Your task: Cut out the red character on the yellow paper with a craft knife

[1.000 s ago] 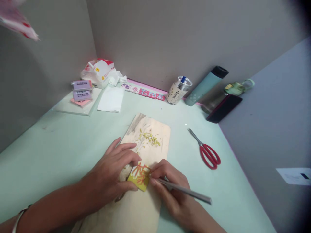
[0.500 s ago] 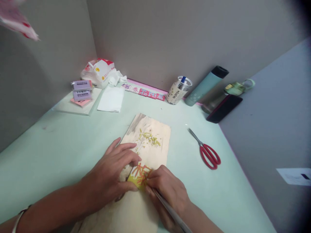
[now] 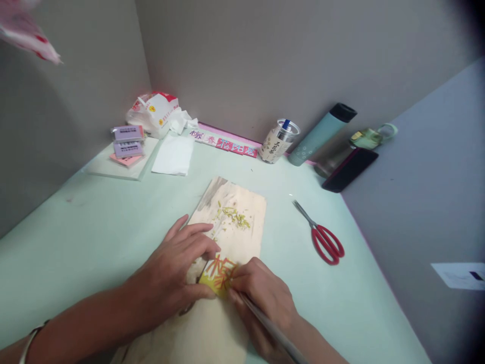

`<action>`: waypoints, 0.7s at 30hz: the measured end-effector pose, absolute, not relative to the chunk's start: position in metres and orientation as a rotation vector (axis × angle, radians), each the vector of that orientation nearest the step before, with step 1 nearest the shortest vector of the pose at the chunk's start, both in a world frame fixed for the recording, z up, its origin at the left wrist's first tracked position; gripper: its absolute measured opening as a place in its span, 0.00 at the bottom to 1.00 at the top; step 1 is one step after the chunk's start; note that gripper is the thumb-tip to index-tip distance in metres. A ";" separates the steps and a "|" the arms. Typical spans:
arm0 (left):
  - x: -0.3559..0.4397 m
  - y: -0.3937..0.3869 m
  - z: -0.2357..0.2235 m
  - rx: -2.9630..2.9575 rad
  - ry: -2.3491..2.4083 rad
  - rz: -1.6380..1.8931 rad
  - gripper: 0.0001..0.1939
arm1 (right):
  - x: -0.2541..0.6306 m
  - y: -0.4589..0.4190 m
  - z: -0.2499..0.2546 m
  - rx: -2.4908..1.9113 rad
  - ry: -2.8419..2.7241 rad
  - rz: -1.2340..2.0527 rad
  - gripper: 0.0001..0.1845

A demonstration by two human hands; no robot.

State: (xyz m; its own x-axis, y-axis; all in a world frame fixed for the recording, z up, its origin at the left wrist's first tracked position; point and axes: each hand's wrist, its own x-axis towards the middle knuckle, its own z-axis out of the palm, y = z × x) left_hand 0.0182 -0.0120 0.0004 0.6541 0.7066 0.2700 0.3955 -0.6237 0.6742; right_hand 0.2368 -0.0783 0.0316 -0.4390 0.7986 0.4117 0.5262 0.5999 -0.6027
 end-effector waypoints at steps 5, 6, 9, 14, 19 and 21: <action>0.020 -0.014 0.001 2.331 0.848 0.721 0.27 | 0.234 -0.078 0.043 -1.137 -1.993 0.550 0.10; 0.020 -0.014 0.002 2.338 0.852 0.722 0.27 | 0.233 -0.079 0.043 -1.147 -1.973 0.549 0.10; 0.021 -0.015 0.005 2.353 0.866 0.715 0.28 | 0.232 -0.079 0.044 -1.163 -1.968 0.552 0.10; 0.021 -0.016 0.006 2.368 0.862 0.701 0.26 | 0.232 -0.080 0.040 -1.160 -1.985 0.571 0.09; 0.022 -0.017 0.005 2.373 0.873 0.719 0.28 | 0.233 -0.080 0.036 -1.187 -2.011 0.559 0.08; 0.023 -0.017 0.004 2.370 0.879 0.725 0.29 | 0.233 -0.079 0.035 -1.165 -2.026 0.523 0.09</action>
